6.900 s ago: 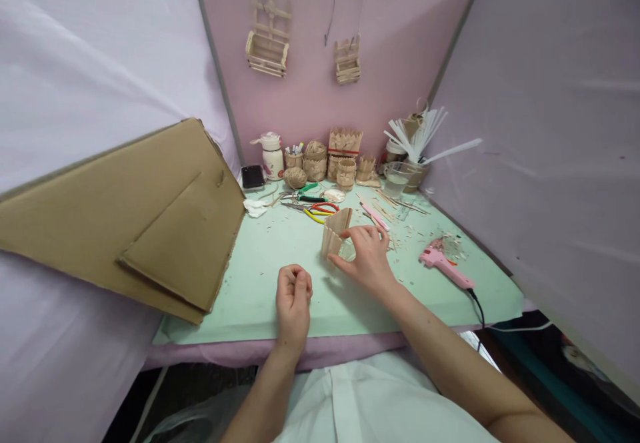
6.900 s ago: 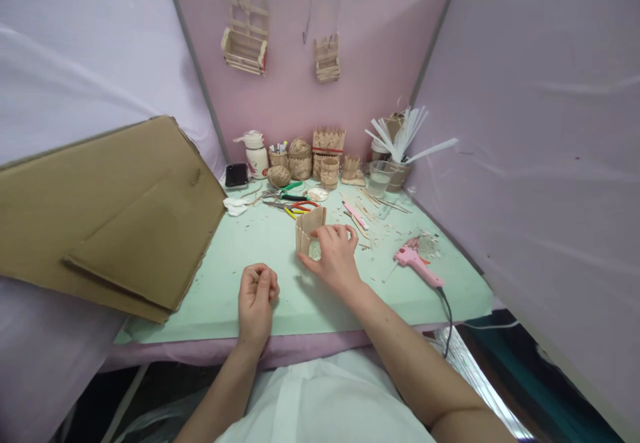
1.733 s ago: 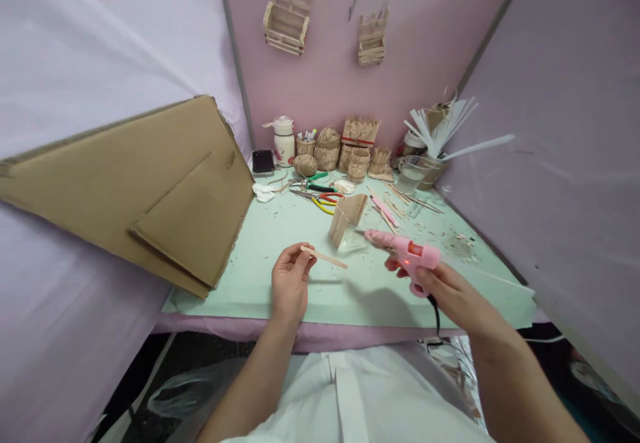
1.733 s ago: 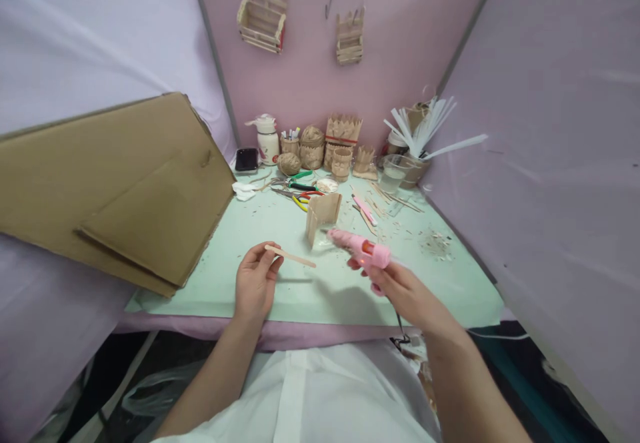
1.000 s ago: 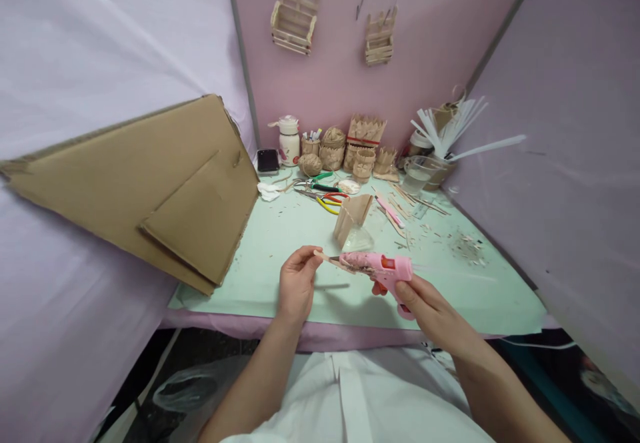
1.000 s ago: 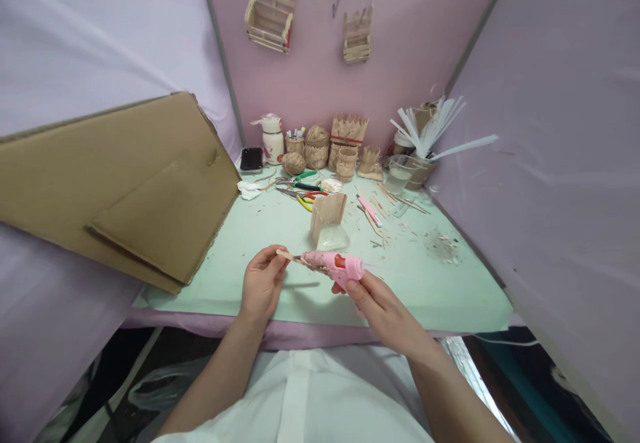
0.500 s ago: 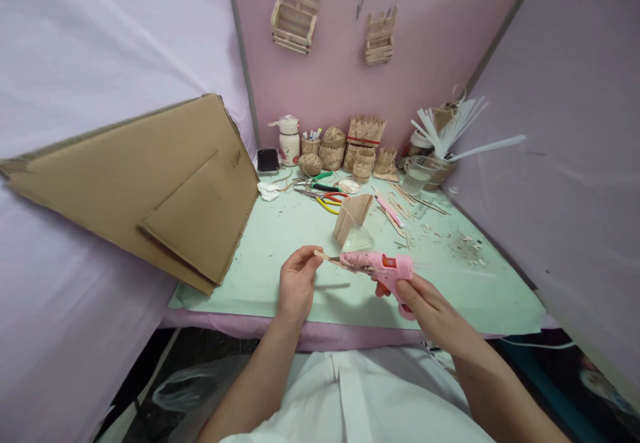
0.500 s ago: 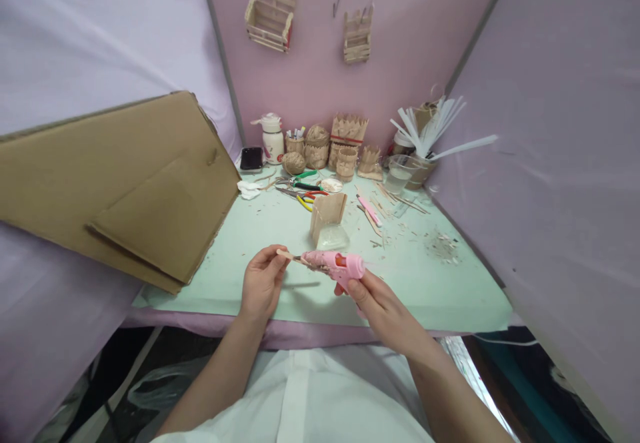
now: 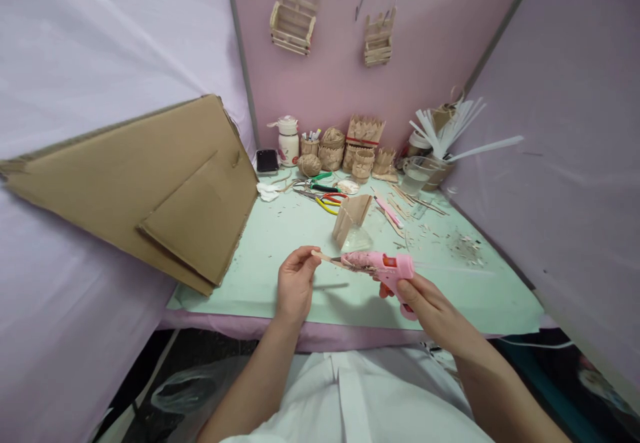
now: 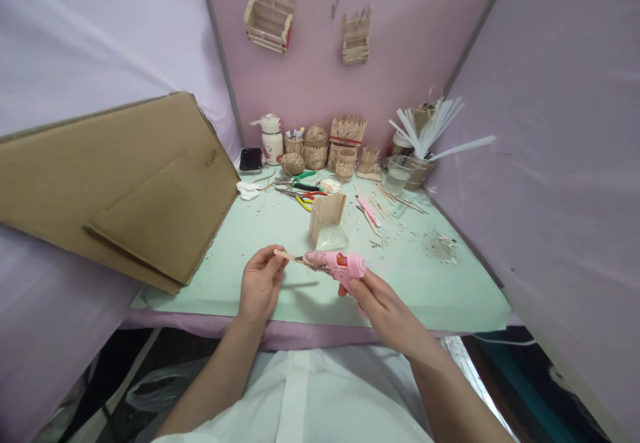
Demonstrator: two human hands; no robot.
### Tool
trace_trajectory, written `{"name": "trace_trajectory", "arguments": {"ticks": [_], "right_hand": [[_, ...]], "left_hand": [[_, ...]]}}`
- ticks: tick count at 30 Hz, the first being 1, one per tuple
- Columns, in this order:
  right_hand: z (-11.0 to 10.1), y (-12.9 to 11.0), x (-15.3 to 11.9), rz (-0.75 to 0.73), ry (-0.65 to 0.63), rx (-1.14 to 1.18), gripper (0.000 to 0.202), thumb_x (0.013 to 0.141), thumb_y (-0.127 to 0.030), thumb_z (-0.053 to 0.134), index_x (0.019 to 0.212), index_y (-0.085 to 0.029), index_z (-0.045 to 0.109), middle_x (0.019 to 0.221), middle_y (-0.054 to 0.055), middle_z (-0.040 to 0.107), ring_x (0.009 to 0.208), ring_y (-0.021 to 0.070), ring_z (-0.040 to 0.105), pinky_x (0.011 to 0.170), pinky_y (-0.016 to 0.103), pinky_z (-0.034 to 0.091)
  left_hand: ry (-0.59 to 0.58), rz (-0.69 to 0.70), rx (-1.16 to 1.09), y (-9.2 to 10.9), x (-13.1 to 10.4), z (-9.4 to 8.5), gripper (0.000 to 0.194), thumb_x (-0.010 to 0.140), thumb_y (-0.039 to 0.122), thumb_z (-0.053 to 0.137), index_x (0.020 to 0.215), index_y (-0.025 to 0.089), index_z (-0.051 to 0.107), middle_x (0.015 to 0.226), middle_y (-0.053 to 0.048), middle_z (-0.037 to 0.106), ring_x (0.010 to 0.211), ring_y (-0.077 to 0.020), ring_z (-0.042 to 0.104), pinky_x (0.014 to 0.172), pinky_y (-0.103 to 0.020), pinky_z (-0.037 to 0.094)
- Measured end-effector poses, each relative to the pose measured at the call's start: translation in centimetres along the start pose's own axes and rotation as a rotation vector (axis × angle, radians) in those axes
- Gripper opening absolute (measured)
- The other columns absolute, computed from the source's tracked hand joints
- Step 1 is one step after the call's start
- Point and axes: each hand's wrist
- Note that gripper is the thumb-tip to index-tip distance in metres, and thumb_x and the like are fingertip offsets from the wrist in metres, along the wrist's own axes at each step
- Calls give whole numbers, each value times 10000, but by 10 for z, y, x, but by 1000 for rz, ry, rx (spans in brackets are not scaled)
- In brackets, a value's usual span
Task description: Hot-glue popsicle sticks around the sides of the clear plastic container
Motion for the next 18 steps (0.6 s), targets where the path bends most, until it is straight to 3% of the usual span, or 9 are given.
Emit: {"name": "trace_trajectory", "arguments": {"ticks": [18], "right_hand": [[-7, 3, -1, 67, 7, -41, 549, 919, -691, 384, 940, -224, 673, 970, 56, 652, 778, 178, 550, 688, 295, 506]], "left_hand": [[9, 51, 2, -3, 2, -5, 279, 556, 308, 904, 764, 193, 759, 775, 3, 715, 676, -68, 585, 654, -180, 467]]}}
Point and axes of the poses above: each hand's wrist, its own x-axis towards the middle knuckle, its own z-axis out of the palm, y = z × x
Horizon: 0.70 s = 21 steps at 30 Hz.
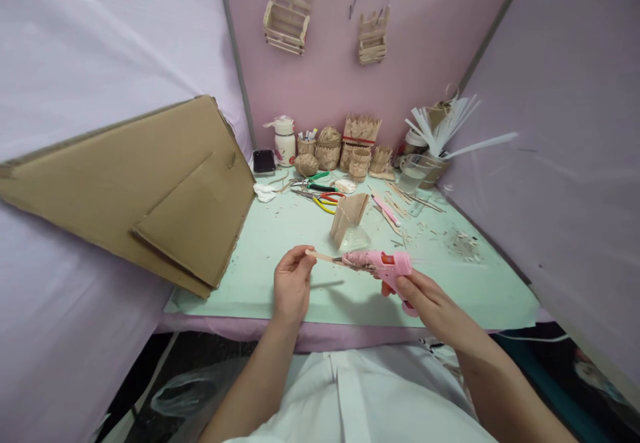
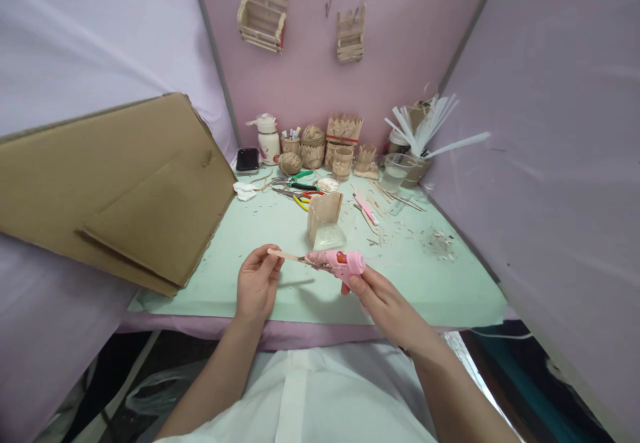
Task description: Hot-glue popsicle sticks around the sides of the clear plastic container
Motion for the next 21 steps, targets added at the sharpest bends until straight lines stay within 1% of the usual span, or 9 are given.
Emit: {"name": "trace_trajectory", "arguments": {"ticks": [3, 8, 14, 21], "right_hand": [[-1, 0, 0, -17, 9, -15, 545, 922, -684, 387, 925, -222, 677, 953, 55, 657, 783, 182, 562, 699, 297, 509], [-7, 1, 0, -9, 26, -39, 536, 922, -681, 386, 896, -226, 668, 929, 48, 653, 754, 173, 557, 662, 284, 502], [-10, 1, 0, -32, 35, -39, 529, 923, -677, 390, 874, -229, 667, 945, 53, 671, 817, 191, 600, 691, 290, 524], [-10, -4, 0, -37, 35, -69, 554, 923, -690, 367, 824, -222, 647, 903, 52, 647, 828, 196, 586, 705, 295, 525]], "left_hand": [[20, 3, 1, 1, 0, 2, 297, 538, 320, 915, 755, 192, 757, 778, 2, 717, 689, -70, 595, 662, -178, 479], [54, 10, -14, 3, 0, 3, 334, 508, 341, 932, 744, 191, 750, 803, -2, 723, 725, -81, 619, 693, -191, 505], [56, 28, -9, 1, 2, 1, 326, 544, 338, 921, 772, 189, 740, 839, -7, 724, 760, -91, 631, 723, -210, 508], [58, 20, -11, 2, 1, 1, 318, 546, 328, 922, 773, 191, 747, 850, -8, 725, 777, -89, 634, 720, -196, 513]]}}
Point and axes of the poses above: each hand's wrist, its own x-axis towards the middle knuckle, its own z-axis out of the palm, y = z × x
